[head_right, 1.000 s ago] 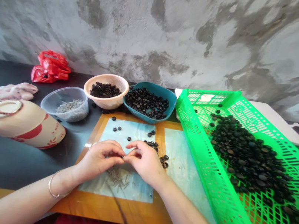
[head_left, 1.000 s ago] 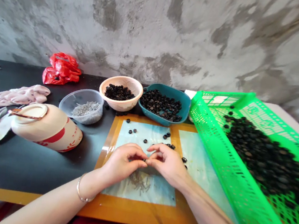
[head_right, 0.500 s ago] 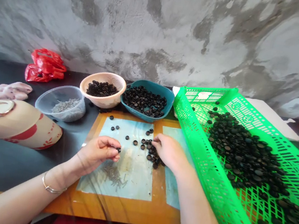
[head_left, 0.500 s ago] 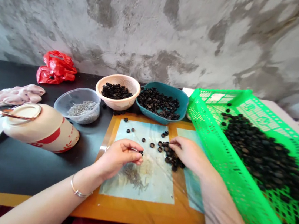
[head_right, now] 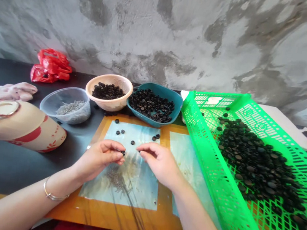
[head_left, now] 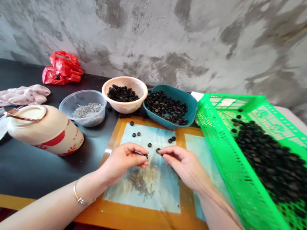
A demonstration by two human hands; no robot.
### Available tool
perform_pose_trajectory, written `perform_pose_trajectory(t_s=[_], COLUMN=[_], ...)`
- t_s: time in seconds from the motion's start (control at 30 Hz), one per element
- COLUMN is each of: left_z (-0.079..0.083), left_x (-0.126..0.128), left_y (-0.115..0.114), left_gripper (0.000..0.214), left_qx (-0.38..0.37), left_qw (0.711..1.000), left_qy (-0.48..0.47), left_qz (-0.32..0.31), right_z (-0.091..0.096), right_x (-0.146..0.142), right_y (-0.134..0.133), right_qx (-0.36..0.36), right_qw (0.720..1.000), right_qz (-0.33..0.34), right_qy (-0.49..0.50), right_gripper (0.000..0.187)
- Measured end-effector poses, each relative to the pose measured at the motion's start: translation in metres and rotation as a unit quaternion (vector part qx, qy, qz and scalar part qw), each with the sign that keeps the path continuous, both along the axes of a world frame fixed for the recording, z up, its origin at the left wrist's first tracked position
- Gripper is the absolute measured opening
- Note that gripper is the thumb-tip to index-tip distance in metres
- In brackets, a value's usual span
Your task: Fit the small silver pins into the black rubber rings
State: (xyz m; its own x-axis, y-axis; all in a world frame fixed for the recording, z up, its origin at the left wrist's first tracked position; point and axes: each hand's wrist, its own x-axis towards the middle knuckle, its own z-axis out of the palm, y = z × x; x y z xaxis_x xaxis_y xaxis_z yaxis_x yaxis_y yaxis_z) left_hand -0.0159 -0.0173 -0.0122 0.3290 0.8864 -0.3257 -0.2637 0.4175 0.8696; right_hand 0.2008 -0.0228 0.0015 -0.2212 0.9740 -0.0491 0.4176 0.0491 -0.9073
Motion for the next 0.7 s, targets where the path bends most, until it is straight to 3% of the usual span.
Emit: perform_pose_trajectory(t_s=[0.1, 0.23, 0.5, 0.7], left_z=[-0.002, -0.001, 0.006, 0.007], left_x=[0.000, 0.000, 0.003, 0.003], left_y=[-0.001, -0.002, -0.006, -0.007], left_gripper=[0.031, 0.027, 0.026, 0.024], left_qx=[0.012, 0.024, 0.041, 0.050], left_qw=[1.000, 1.000, 0.999, 0.998], left_qy=[-0.011, -0.012, 0.025, 0.036], left_qz=[-0.008, -0.008, 0.001, 0.003], right_z=[-0.005, -0.013, -0.009, -0.008], right_x=[-0.012, -0.019, -0.022, -0.023], right_y=[-0.004, -0.008, -0.016, -0.016], right_qx=[0.032, 0.014, 0.060, 0.093], right_qw=[0.999, 0.999, 0.997, 0.995], right_qz=[0.034, -0.005, -0.027, -0.018], right_qy=[0.010, 0.043, 0.037, 0.024], right_gripper=[0.018, 0.029, 0.011, 0.015])
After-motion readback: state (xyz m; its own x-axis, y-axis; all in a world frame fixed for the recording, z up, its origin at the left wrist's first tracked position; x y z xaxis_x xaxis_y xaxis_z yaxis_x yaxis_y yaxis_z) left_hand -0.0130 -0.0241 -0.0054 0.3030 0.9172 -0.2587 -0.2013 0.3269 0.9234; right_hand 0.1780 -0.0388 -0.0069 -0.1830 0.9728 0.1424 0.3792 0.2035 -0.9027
